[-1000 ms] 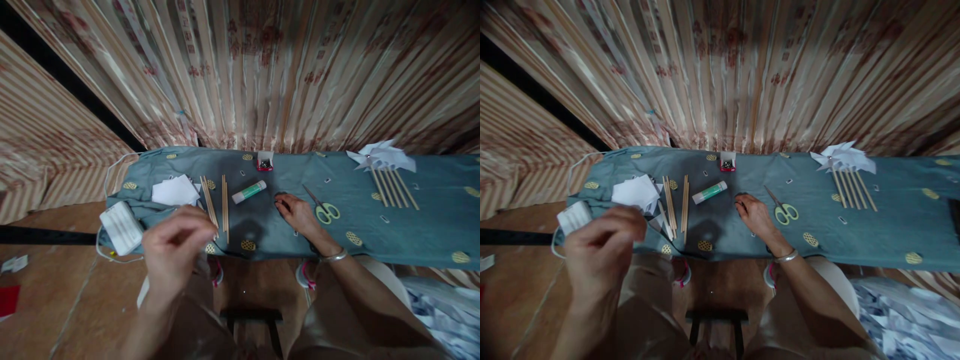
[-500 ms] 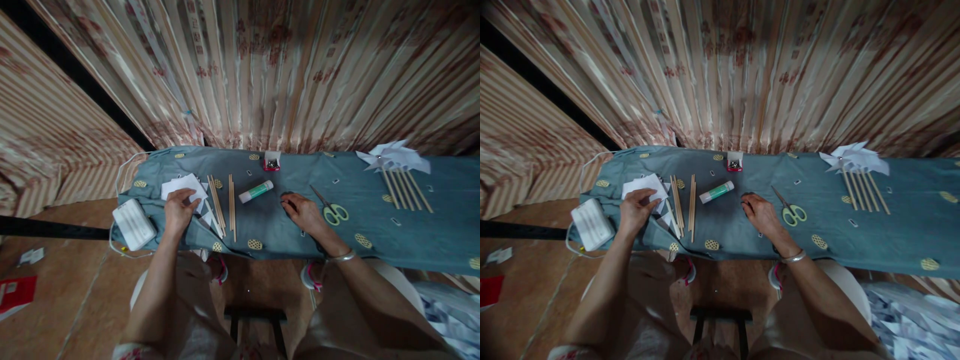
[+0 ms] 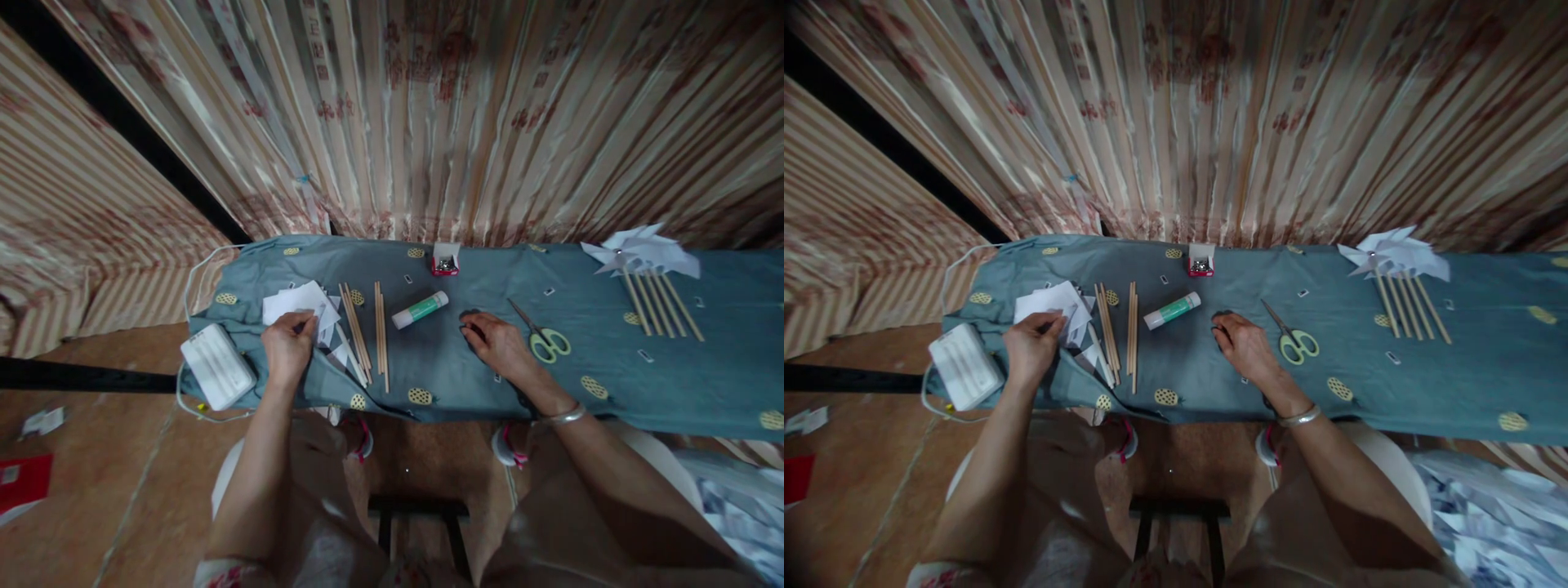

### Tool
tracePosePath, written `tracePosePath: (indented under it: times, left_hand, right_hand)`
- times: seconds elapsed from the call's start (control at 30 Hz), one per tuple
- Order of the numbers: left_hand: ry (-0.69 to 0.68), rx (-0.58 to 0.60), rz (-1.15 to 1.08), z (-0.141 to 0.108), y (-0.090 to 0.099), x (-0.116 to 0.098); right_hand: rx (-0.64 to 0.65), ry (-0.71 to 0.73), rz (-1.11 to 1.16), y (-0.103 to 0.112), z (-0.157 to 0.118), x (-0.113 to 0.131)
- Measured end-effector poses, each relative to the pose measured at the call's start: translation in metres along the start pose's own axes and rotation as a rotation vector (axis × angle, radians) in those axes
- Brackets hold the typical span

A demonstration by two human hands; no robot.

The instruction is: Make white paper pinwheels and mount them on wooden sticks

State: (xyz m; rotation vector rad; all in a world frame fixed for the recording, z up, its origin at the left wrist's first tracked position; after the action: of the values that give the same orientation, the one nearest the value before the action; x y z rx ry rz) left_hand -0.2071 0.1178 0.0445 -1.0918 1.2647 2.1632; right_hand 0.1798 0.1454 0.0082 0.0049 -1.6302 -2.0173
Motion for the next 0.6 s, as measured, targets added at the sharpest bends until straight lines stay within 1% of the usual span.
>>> tracePosePath:
  times: [0.13, 0.33, 0.47, 0.6]
  left_hand:
    - [0.088, -0.063, -0.120, -0.001, 0.004, 0.003]
    - [0.172, -0.121, -0.275, -0.001, 0.011, 0.008]
    - [0.221, -0.157, -0.317, 0.000, 0.015, 0.011]
    - [0.236, -0.184, -0.334, -0.002, 0.014, 0.009]
  right_hand:
    - [-0.010, 0.006, -0.004, 0.000, 0.000, 0.001]
    - [-0.010, 0.007, -0.028, 0.001, 0.000, 0.001]
    - [0.001, 0.014, -0.023, 0.001, -0.001, 0.001]
    - [0.012, 0.006, -0.005, 0.001, -0.001, 0.000]
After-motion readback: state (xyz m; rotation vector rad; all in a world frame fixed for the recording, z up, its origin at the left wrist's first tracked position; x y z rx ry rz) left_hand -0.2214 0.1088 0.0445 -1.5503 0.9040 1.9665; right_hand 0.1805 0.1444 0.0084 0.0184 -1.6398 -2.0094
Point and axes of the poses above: each hand's wrist, its own z-axis towards the middle knuckle, its own y-axis out of the back of the hand, x = y × z, the point moved 7 cm from there along z, towards the middle knuckle, and after that the axes turned 10 degrees about -z, right-handed, at the moved point
